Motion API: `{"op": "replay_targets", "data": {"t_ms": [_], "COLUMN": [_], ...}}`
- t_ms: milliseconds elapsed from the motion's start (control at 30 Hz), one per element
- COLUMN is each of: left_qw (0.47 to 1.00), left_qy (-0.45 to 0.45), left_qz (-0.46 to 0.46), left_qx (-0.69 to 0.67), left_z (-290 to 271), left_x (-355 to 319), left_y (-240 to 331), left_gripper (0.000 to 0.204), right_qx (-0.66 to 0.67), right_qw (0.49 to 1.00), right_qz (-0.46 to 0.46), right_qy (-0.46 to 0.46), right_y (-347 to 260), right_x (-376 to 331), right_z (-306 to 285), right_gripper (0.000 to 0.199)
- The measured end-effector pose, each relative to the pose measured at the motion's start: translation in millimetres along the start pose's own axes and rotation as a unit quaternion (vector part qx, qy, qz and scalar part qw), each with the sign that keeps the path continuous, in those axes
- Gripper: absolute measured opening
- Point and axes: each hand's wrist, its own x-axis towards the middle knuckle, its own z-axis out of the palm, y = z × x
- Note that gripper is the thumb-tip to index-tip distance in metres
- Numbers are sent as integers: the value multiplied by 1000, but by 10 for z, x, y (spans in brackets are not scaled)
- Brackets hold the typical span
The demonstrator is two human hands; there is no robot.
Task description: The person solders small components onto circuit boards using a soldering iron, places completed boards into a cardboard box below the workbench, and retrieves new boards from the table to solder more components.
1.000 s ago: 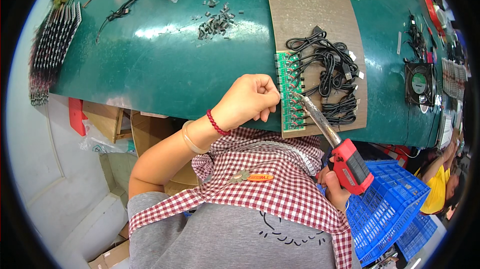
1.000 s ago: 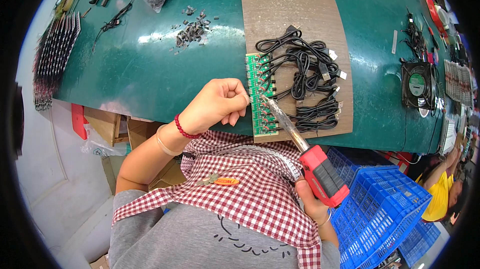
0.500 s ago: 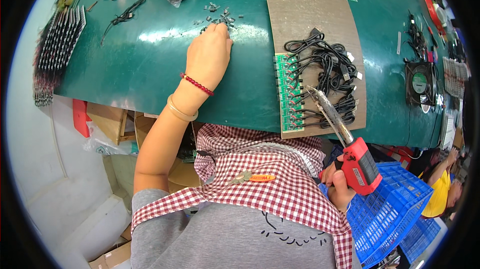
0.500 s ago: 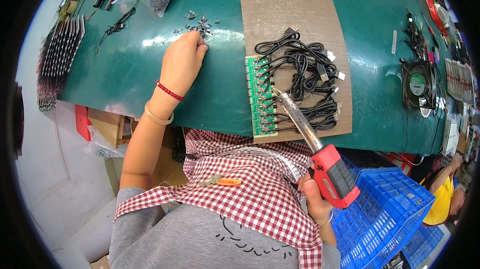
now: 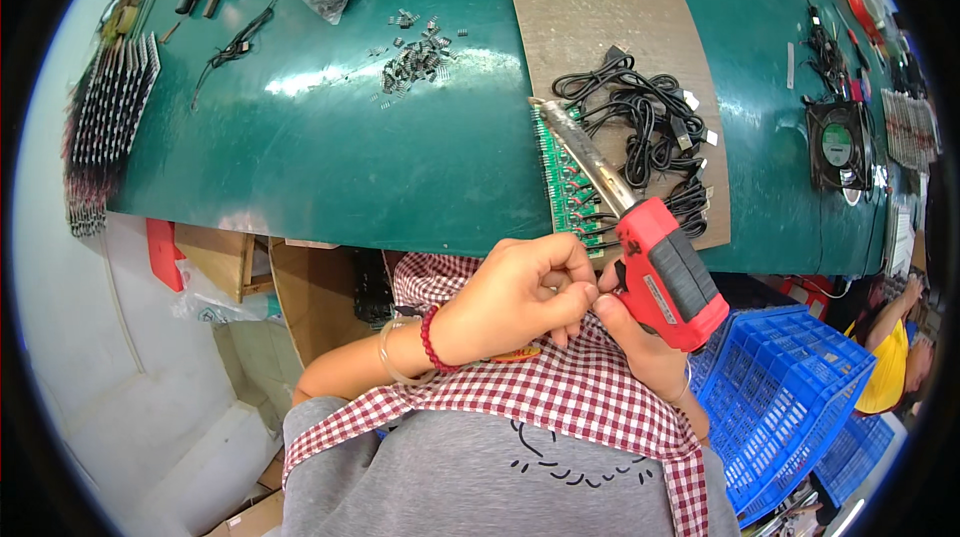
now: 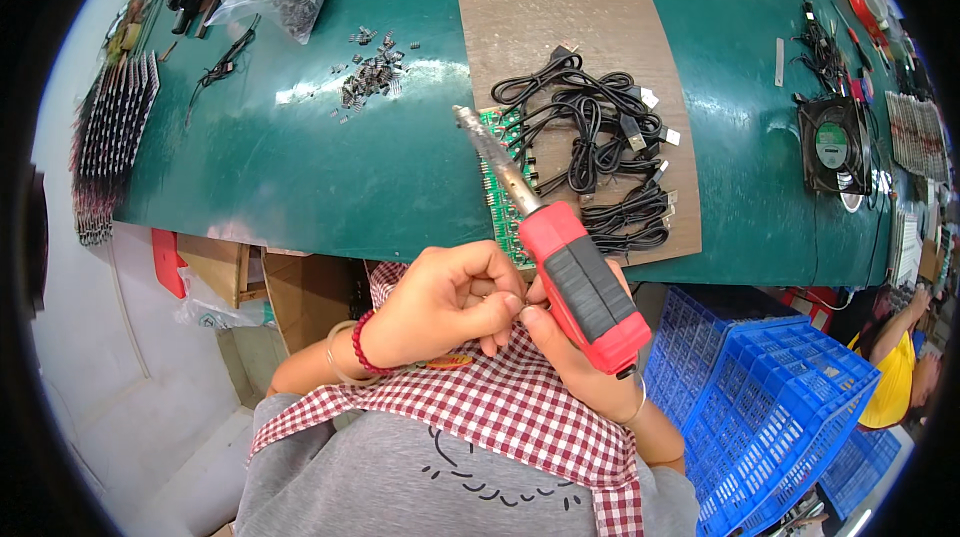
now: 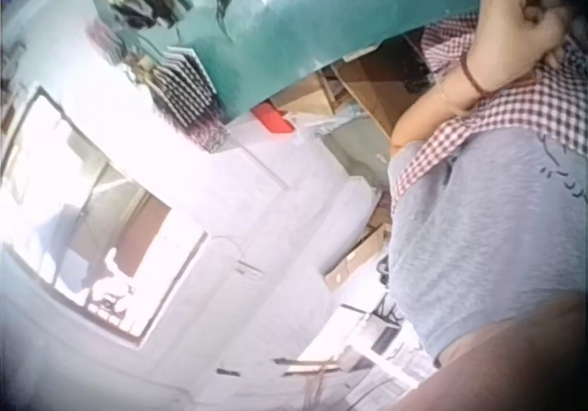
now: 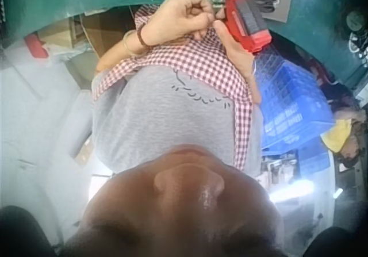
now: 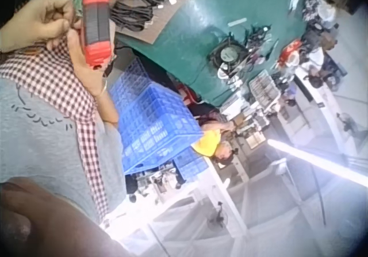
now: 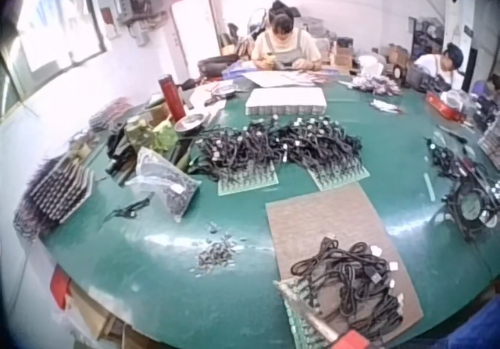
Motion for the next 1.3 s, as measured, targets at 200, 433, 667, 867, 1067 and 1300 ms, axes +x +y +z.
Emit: {"op": "replay_targets", "data": {"t_ms": [200,433,667,867,1067,1300], "left_qw": [997,928,972,994,993,992], "left_qy": [36,46,25,76,68,44], "left_qz": [18,190,34,-59,-83,-91], "left_qx": [58,318,229,45,55,72], "left_z": [45,-63,-226,-543,-609,-632], "left_x": [-19,2,85,309,411,454], "left_y": [17,14,93,5,-27,39], "left_gripper": [5,5,3,6,8,9], "right_qx": [-29,-74,-86,106,149,26], "right_qw": [999,997,995,984,975,998], "right_qz": [16,-35,-45,-84,-90,-23], "right_qy": [7,-9,2,115,140,60], "right_y": [-24,61,69,207,322,565], "right_x": [38,48,-18,-82,-256,-598], "right_z": [-11,11,-44,-204,-334,-531], "right_gripper": [24,31,17,36,34,39]}}
